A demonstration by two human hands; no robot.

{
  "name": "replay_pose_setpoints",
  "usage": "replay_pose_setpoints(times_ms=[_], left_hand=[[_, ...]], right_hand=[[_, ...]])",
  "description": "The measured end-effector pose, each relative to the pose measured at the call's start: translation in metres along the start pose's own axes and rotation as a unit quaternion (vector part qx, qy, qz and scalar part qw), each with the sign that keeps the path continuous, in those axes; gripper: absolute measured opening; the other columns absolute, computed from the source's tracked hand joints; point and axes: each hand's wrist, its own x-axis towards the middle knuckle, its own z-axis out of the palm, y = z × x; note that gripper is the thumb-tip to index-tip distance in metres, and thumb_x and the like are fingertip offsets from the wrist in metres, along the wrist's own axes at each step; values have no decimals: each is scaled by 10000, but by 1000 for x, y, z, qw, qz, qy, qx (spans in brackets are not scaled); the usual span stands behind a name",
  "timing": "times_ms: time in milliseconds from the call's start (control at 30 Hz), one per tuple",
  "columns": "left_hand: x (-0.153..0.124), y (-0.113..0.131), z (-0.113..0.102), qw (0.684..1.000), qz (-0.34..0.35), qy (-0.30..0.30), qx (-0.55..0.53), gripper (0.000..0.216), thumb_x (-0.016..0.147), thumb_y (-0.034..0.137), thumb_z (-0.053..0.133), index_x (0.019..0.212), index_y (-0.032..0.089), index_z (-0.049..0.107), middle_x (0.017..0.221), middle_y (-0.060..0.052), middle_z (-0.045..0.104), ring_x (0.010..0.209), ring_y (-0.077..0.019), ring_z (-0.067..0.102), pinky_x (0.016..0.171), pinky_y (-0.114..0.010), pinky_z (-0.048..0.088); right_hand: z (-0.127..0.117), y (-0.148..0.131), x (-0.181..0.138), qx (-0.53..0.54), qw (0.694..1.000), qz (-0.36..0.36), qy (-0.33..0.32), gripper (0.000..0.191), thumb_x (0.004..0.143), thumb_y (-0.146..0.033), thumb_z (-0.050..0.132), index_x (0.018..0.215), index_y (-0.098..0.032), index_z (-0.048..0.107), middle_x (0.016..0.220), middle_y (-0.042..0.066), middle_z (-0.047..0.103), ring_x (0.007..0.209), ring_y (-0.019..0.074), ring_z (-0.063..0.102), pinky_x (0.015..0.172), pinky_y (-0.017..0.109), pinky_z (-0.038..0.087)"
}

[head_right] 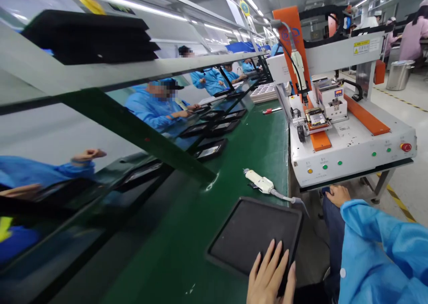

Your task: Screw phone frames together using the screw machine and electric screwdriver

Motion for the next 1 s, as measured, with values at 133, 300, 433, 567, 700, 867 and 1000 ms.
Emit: replay_pose_setpoints(times_ms=[133,300,433,567,700,867,1000], left_hand=[[0,-1,-1,1000,3,11,-4,309,791,126,650,1100,145,643,1134,-130,697,1151,-296,611,996,-457,430],[-1,-3,-2,1000,9,3,-3,307,802,126,643,1108,145,633,1130,-133,699,1142,-289,619,988,-456,440],[-2,-5,-3,1000,18,-1,5,313,810,141,640,1122,156,627,1114,-125,706,1122,-282,633,968,-451,462],[-2,-6,-4,1000,23,-1,5,326,809,127,636,1133,155,625,1098,-122,712,1113,-277,640,955,-445,477],[-1,-4,-5,1000,18,1,-5,318,819,135,631,1136,152,624,1102,-122,710,1120,-271,636,963,-443,472],[1,-1,-5,1000,13,12,-14,314,809,110,641,1121,138,623,1106,-124,707,1133,-277,627,982,-450,454],[2,1,-7,1000,12,8,-17,309,804,113,647,1111,136,622,1095,-123,710,1139,-283,623,980,-454,457]], right_hand=[[5,1,1,12,1000,3,8,295,911,-431,530,783,-181,617,771,35,641,752,163,588,634,246,287],[8,0,0,25,1000,11,6,289,908,-427,533,788,-178,618,783,42,645,767,168,594,642,246,292],[7,-5,-3,45,999,13,-3,261,903,-414,546,810,-184,626,792,41,645,770,167,598,654,235,308],[4,-8,-5,61,998,20,-6,247,905,-397,548,815,-180,623,800,45,645,784,175,603,658,237,313],[1,-5,-10,68,998,11,4,225,911,-363,547,810,-170,604,848,47,642,812,165,595,658,232,322],[-8,-2,-23,77,995,-51,36,221,901,-343,557,764,-170,566,892,27,601,796,128,576,668,222,345],[-15,-4,-29,94,990,-85,64,238,900,-349,520,746,-170,544,832,23,561,729,118,564,671,228,370]])
